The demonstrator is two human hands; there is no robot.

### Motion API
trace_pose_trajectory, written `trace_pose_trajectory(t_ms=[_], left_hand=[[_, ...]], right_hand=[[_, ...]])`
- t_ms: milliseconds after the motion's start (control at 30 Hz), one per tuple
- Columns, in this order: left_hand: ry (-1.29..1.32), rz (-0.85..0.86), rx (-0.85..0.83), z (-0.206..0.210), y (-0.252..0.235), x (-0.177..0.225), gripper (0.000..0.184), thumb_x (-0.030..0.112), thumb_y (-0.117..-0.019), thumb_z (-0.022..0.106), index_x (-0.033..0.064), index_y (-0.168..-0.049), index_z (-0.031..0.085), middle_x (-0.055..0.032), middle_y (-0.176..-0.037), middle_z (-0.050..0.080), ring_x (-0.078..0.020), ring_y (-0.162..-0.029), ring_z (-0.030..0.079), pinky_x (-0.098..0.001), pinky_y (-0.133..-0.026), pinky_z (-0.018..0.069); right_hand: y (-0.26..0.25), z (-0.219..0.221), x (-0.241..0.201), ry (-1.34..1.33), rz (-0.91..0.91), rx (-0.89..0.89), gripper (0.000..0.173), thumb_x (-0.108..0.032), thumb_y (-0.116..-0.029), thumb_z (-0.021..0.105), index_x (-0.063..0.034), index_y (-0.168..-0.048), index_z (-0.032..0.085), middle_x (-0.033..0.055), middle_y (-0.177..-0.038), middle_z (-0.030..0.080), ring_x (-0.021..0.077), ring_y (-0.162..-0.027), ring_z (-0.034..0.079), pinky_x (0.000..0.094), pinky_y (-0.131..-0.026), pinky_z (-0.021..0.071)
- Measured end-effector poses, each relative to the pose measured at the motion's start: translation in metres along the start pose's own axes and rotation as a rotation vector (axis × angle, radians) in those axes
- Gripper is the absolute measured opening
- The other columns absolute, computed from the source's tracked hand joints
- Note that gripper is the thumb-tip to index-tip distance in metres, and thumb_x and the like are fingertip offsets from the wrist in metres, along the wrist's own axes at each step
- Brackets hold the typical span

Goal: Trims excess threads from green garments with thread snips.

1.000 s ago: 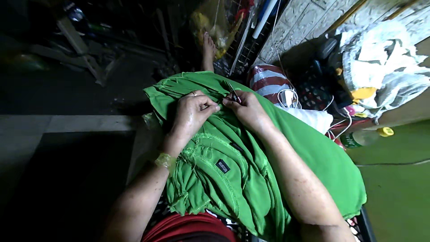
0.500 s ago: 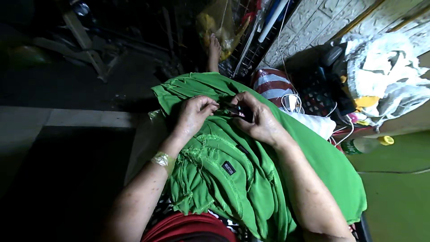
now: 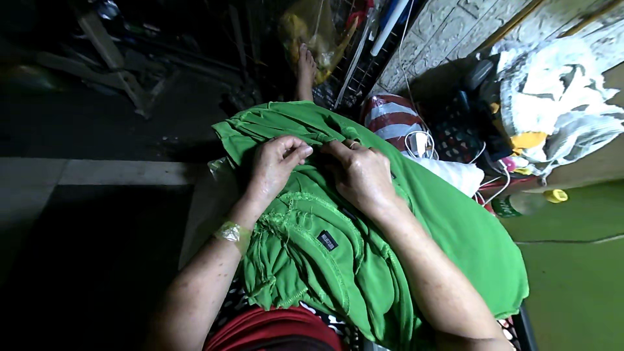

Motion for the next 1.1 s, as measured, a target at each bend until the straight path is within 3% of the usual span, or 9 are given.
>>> trace_pose_trajectory(t_ms=[200,300,533,800,933,1000,1067,1100], left_hand=[[0.015,-0.007,0.013,-0.001,0.000,0.001,0.017,0.020,-0.1026,0.062,0.0037,-0.103,0.068,-0.0054,-0.093,0.067,-0.0078,-0.081,0.063,-0.0255,-0.077,0.0526],[0.045,-0.025,0.040,-0.002,-0.006,-0.004,0.016,0.017,-0.1006,0.064,0.0027,-0.099,0.070,-0.0016,-0.091,0.067,-0.0013,-0.080,0.063,-0.0189,-0.078,0.0530],[0.032,-0.037,0.015,-0.003,0.003,-0.001,0.018,0.021,-0.1026,0.062,0.0039,-0.104,0.068,-0.0072,-0.101,0.065,-0.0108,-0.082,0.062,-0.0277,-0.076,0.0530],[0.035,-0.052,0.050,-0.001,-0.010,-0.009,0.019,0.018,-0.0999,0.065,0.0007,-0.099,0.071,-0.0046,-0.095,0.066,-0.0039,-0.081,0.061,-0.0215,-0.078,0.0523],[0.100,-0.117,0.051,-0.002,-0.001,-0.004,0.019,0.018,-0.1035,0.060,0.0000,-0.106,0.066,-0.0025,-0.092,0.065,-0.0006,-0.079,0.061,-0.0186,-0.077,0.0516],[0.164,-0.100,0.104,-0.007,-0.003,-0.009,0.016,0.015,-0.1020,0.061,0.0003,-0.104,0.068,0.0014,-0.086,0.068,0.0017,-0.077,0.065,-0.0171,-0.076,0.0557],[0.202,-0.073,0.148,-0.011,-0.003,-0.010,0.014,0.012,-0.1002,0.063,-0.0005,-0.101,0.068,0.0021,-0.085,0.070,0.0016,-0.076,0.067,-0.0172,-0.076,0.0577],[0.205,-0.062,0.157,-0.013,-0.001,-0.010,0.013,0.011,-0.0997,0.064,-0.0014,-0.101,0.069,0.0012,-0.086,0.071,0.0013,-0.076,0.068,-0.0173,-0.076,0.0581]], right_hand=[[0.000,0.001,0.007,-0.105,-0.057,-0.035,0.023,-0.006,-0.0913,0.068,-0.0107,-0.113,0.075,0.0154,-0.096,0.073,0.0349,-0.086,0.071,0.0573,-0.072,0.0527],[-0.002,0.002,0.008,-0.109,-0.079,-0.059,0.024,-0.007,-0.0915,0.067,-0.0097,-0.114,0.073,0.0156,-0.098,0.072,0.0355,-0.088,0.071,0.0589,-0.072,0.0523],[-0.003,0.003,0.006,-0.095,-0.064,-0.093,0.022,-0.006,-0.0935,0.066,-0.0095,-0.113,0.074,0.0165,-0.099,0.072,0.0368,-0.088,0.071,0.0586,-0.071,0.0531],[-0.009,0.007,-0.002,-0.034,-0.070,-0.112,0.023,-0.008,-0.0938,0.065,-0.0110,-0.114,0.074,0.0179,-0.099,0.072,0.0388,-0.089,0.071,0.0594,-0.073,0.0520],[-0.010,0.008,0.007,-0.144,-0.062,-0.132,0.023,-0.007,-0.0954,0.064,-0.0089,-0.116,0.074,0.0179,-0.104,0.073,0.0382,-0.094,0.072,0.0612,-0.075,0.0535],[-0.011,0.010,0.027,-0.377,-0.012,-0.171,0.023,-0.010,-0.0993,0.061,-0.0044,-0.120,0.069,0.0133,-0.108,0.072,0.0273,-0.097,0.071,0.0536,-0.084,0.0562],[-0.010,0.010,0.046,-0.634,0.071,-0.210,0.023,-0.010,-0.1006,0.059,-0.0019,-0.121,0.061,0.0049,-0.104,0.067,0.0075,-0.089,0.064,0.0289,-0.083,0.0550],[-0.009,0.011,0.052,-0.737,0.113,-0.224,0.022,-0.009,-0.0998,0.060,-0.0017,-0.121,0.059,0.0027,-0.101,0.065,0.0028,-0.085,0.062,0.0222,-0.079,0.0539]])
Point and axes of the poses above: each hand's wrist, its own y-axis away from the middle knuckle, its own z-axis out of the palm, x = y × z, the point moved 9 cm from there along -y, towards the middle knuckle
